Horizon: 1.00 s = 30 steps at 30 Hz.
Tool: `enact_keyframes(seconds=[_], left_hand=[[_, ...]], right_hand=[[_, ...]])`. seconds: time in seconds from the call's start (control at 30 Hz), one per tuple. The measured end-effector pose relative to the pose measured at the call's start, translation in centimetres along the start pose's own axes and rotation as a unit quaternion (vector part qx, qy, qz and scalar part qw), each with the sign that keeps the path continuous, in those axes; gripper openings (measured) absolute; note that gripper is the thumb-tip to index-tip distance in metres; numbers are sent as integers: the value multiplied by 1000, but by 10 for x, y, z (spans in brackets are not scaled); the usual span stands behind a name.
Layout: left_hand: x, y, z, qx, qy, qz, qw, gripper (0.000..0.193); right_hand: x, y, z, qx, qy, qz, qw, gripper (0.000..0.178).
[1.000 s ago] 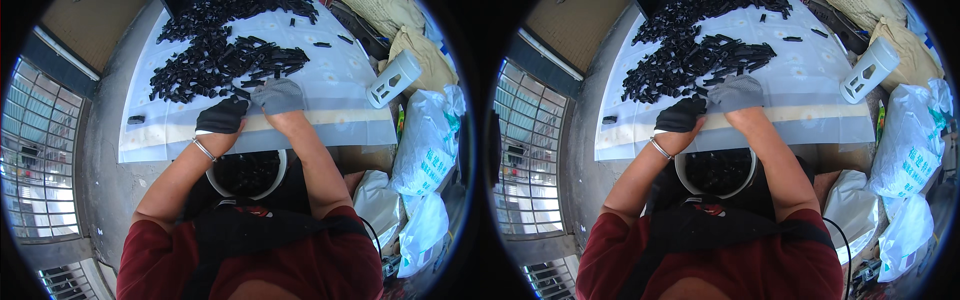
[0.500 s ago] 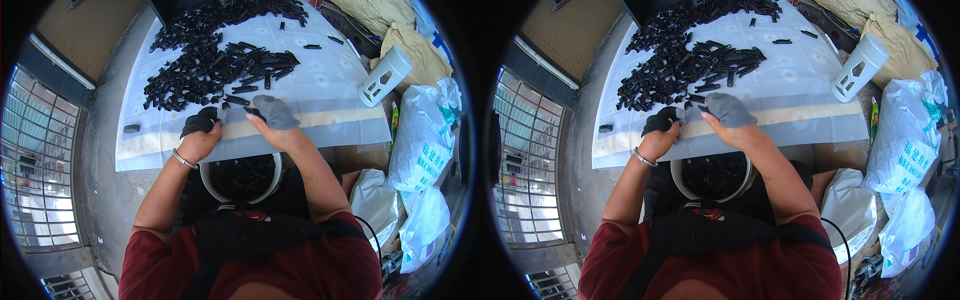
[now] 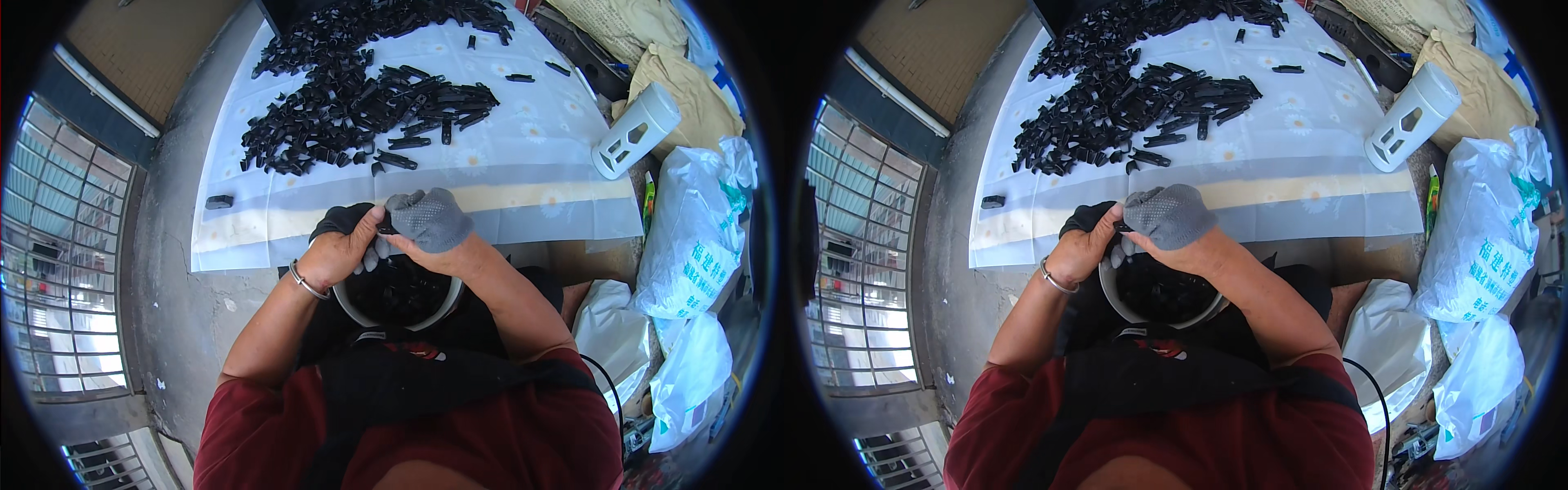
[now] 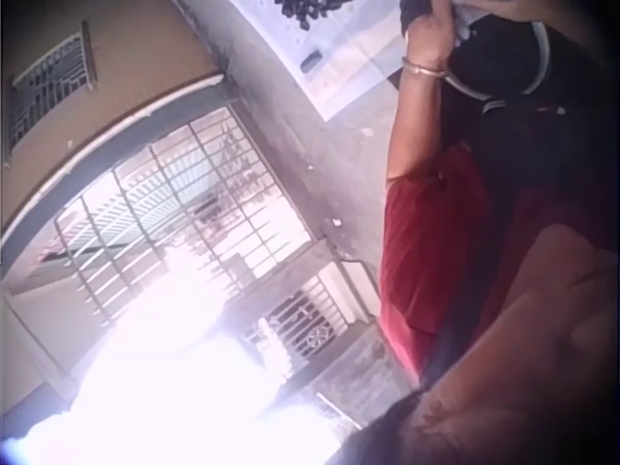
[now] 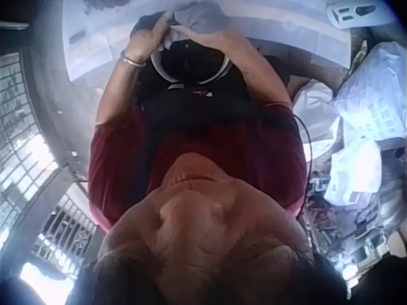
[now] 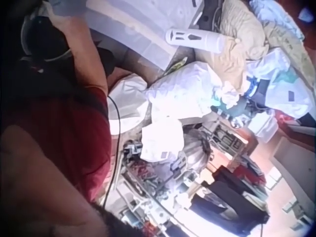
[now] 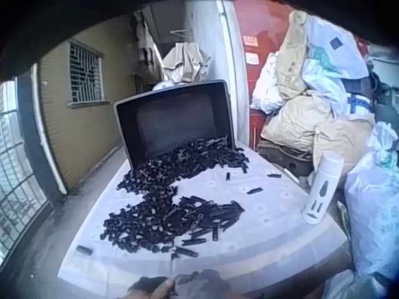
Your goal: Sorting and inspecting small black plastic components on a workbench.
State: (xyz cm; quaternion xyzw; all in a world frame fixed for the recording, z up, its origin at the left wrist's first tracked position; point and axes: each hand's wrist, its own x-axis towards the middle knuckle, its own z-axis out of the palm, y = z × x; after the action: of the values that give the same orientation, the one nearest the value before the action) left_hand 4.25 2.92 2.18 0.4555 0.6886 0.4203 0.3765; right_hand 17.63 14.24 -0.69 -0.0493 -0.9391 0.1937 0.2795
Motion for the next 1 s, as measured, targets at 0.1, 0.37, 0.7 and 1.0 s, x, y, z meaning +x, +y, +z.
enact_keyframes(seconds=[0.1, 0.37, 0.7, 1.0], left_hand=[[3, -21, 7, 5, 59, 4, 998, 40], [4, -27, 5, -99, 102, 6, 990, 40], [-5, -9, 16, 143, 156, 167, 963, 32], [-6, -6, -23, 372, -39, 85, 923, 36]], right_hand=[[2, -9, 1, 9, 15, 31, 999, 19], [-5, -3, -10, -37, 37, -5, 999, 17], [-9, -11, 9, -100, 59, -42, 992, 10], [14, 6, -10, -30, -56, 186, 980, 27]])
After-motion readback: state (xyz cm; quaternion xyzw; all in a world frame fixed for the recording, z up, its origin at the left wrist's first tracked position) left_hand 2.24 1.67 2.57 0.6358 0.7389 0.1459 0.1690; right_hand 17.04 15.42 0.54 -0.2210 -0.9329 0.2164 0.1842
